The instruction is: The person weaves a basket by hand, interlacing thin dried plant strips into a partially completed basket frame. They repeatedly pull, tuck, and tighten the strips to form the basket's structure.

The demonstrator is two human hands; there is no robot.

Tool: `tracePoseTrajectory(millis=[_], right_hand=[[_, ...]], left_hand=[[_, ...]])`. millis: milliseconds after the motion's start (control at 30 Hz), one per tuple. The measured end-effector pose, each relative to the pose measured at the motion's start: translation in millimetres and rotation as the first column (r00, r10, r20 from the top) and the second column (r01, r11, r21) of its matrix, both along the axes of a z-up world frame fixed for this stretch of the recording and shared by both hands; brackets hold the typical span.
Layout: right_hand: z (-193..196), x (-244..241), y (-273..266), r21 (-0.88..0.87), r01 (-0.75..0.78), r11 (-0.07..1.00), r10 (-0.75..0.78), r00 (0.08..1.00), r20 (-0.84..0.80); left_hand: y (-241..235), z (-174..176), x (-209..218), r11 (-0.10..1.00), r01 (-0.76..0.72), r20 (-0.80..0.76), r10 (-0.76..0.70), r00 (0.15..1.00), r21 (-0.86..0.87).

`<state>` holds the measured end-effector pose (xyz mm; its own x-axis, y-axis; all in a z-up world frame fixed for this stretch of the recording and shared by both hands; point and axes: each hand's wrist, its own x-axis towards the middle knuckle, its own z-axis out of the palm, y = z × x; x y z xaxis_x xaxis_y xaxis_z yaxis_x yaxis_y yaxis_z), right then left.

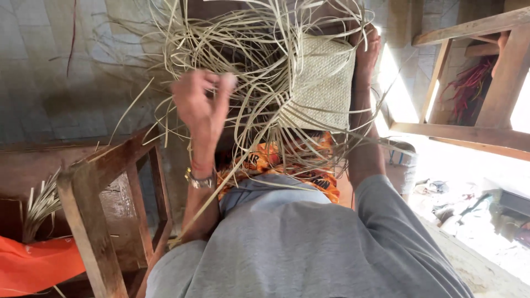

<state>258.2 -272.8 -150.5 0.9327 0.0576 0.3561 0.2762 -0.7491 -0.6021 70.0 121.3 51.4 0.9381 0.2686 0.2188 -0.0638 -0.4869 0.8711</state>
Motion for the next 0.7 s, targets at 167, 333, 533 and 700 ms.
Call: tracePoseTrajectory(millis=[167,333,533,700], right_hand=[[59.7,-17.3,40.8,0.112,-0.037,0.993,0.033,0.999,0.036],[103.7,-42.3,74.1,0.257,0.253,0.933,-0.184,0.947,-0.263],[86.0,-28.8,61.0,0.127,0.19,0.973,-0.155,0.957,-0.245],[69.6,-14.8,59.3,0.202,0.041,0.979,-0.016,0.992,-0.124]], left_hand=[[27.6,-31.5,18.8,0.951,-0.269,-0.517,0.156,0.842,-0.151],[26.7,-67.7,18.4,0.917,-0.375,-0.461,0.278,0.843,-0.134],[34.0,-62.7,18.8,0.876,-0.426,-0.444,0.296,0.846,-0.227],[45.1,-89.4,18.1,0.862,-0.45,-0.416,0.33,0.847,-0.233]])
